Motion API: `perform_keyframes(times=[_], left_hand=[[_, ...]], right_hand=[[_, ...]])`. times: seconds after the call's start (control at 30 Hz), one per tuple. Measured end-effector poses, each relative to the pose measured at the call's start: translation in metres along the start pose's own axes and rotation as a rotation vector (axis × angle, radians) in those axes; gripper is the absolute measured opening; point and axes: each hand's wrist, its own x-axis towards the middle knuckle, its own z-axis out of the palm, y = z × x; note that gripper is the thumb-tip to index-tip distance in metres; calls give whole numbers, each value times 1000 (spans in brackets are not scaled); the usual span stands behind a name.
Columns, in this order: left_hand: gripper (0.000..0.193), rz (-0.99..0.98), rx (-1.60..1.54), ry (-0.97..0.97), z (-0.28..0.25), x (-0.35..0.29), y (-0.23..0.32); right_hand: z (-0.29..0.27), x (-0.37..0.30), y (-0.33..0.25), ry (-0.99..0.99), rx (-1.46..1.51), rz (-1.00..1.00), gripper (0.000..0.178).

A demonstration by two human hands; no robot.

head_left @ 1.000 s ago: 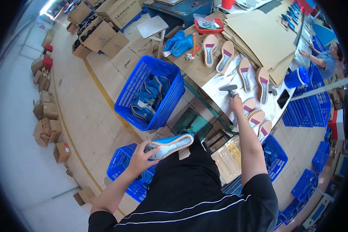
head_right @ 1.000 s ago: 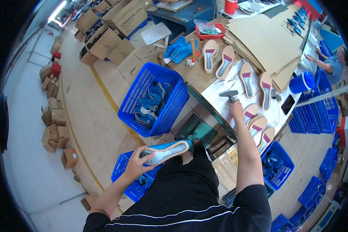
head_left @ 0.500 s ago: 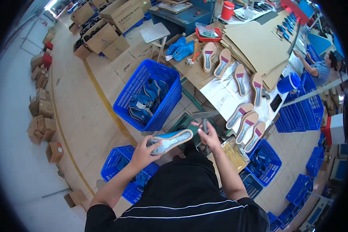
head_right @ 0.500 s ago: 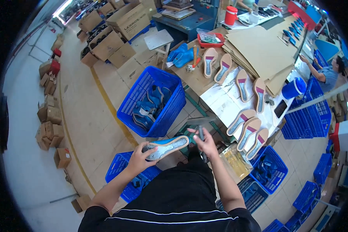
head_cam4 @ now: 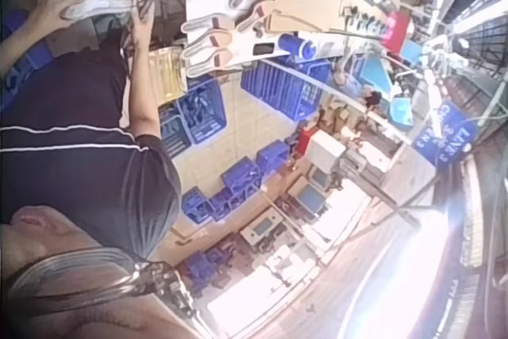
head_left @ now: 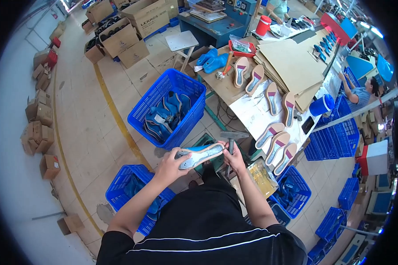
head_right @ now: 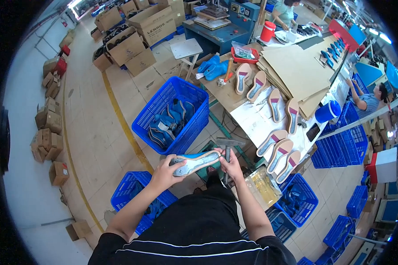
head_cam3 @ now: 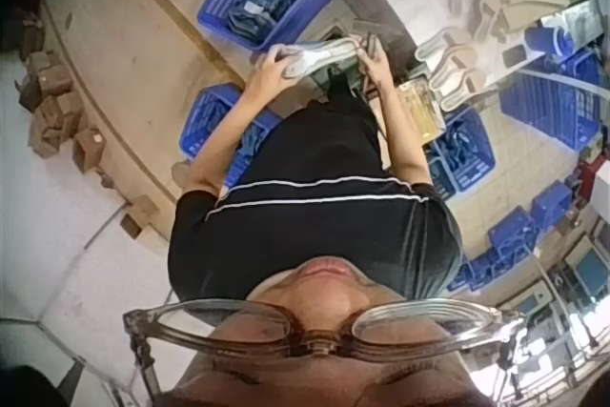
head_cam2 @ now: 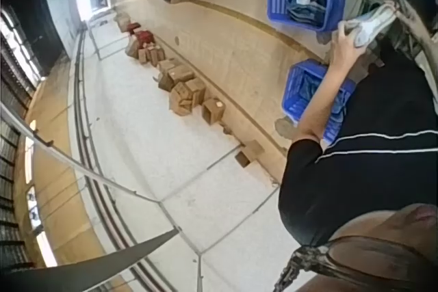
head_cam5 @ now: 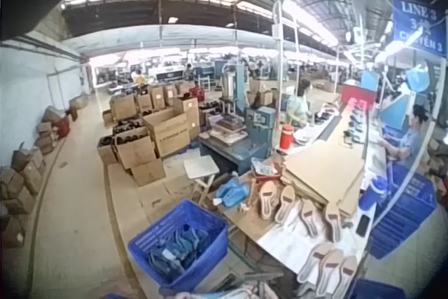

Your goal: Hammer and align footwear components on a last for shoe production.

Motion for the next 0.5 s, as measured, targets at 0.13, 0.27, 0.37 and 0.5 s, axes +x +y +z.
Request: perform_keyframes(times=[0.13, 0.27, 0.37, 0.5], left_hand=[[57, -10, -10, -18, 0, -4, 2], [58, 1, -21, -25, -2, -4, 0], [59, -4, -5, -67, -4, 2, 2], [59, -38, 8, -59, -7, -5, -2]], right_hand=[[-1, -1, -1, 15, -16, 12, 22], [5, -8, -10, 72, -127, -25, 18], [1, -27, -8, 350, -598, -246, 18], [48, -72, -42, 443, -743, -113, 28]])
